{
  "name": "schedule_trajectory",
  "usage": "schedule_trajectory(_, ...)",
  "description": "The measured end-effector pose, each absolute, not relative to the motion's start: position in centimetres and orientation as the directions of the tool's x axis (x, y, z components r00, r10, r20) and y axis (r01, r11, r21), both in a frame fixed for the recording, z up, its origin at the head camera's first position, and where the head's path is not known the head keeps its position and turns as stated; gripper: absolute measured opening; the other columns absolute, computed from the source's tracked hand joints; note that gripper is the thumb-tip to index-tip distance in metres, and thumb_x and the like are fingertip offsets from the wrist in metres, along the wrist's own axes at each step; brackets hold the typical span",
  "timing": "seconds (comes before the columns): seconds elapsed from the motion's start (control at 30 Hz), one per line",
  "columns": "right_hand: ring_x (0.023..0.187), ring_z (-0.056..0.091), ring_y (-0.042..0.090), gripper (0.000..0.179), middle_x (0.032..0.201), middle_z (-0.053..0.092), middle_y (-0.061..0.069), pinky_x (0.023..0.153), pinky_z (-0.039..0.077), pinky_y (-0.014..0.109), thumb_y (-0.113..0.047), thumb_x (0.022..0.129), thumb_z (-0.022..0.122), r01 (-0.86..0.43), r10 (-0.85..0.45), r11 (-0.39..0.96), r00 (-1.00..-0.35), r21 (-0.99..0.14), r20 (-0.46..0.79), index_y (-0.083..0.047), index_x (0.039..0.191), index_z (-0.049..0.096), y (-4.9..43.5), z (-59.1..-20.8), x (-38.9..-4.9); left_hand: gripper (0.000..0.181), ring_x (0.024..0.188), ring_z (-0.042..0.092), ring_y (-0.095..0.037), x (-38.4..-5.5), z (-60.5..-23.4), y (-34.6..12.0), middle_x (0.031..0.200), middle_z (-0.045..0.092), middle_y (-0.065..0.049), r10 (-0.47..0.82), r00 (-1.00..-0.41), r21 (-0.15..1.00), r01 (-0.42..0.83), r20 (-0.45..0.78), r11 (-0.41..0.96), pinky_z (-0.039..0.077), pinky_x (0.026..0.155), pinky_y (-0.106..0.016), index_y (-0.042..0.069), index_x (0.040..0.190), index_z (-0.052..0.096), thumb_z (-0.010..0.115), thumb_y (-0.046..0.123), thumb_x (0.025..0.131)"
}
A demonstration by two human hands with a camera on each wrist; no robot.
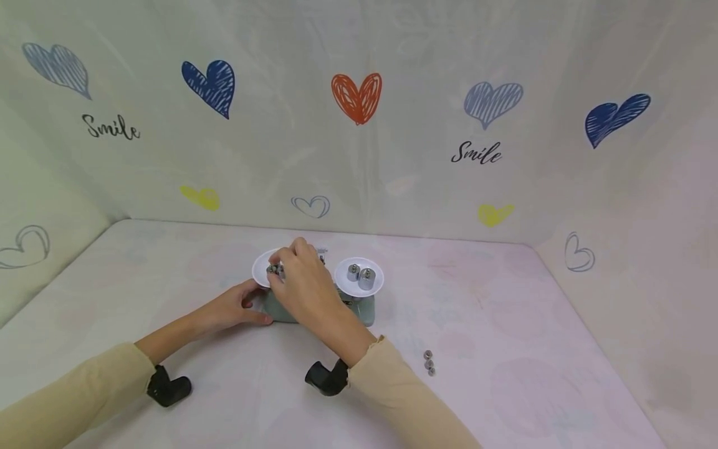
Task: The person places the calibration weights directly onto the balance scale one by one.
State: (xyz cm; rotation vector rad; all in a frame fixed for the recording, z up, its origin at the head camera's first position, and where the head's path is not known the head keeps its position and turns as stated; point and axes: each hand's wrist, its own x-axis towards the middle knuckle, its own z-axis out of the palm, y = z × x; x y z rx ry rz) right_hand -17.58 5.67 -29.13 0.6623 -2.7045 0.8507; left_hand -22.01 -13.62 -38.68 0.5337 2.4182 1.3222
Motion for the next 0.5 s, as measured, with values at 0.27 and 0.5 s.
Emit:
schedule_trajectory(0.27, 0.076, 0.049, 0.012, 0.019, 0.090, 0.056, 0.003, 0.061, 0.044, 0.018, -0.012, 0.084, 0.068, -0.478, -0.326, 0.644, -0.878, -0.597, 0.351, -0.008, 0.102, 0.066, 8.2, -27.7, -15.5, 0.072, 0.128, 0.036, -0.039, -21.9, -38.5, -13.4, 0.137, 0.041, -0.024, 0.470, -0.876, 0.846, 0.167, -0.108, 0.506, 0.033, 0.105, -0.056, -0.005, 0.135, 0.038, 0.075, 0.018, 0.077)
schedule_trajectory(0.5, 0.073, 0.051, 0.009, 0.018, 0.084, 0.058, -0.002, 0.063, 0.048, 0.020, -0.011, 0.081, 0.072, -0.494, -0.288, 0.622, -0.866, -0.608, 0.409, -0.009, 0.098, 0.067, 12.1, -27.3, -13.7, 0.075, 0.131, 0.032, -0.041, -21.8, -38.4, -13.3, 0.140, 0.037, -0.026, 0.466, -0.875, 0.848, 0.146, -0.130, 0.510, 0.031, 0.107, -0.054, -0.006, 0.136, 0.035, 0.075, 0.017, 0.076)
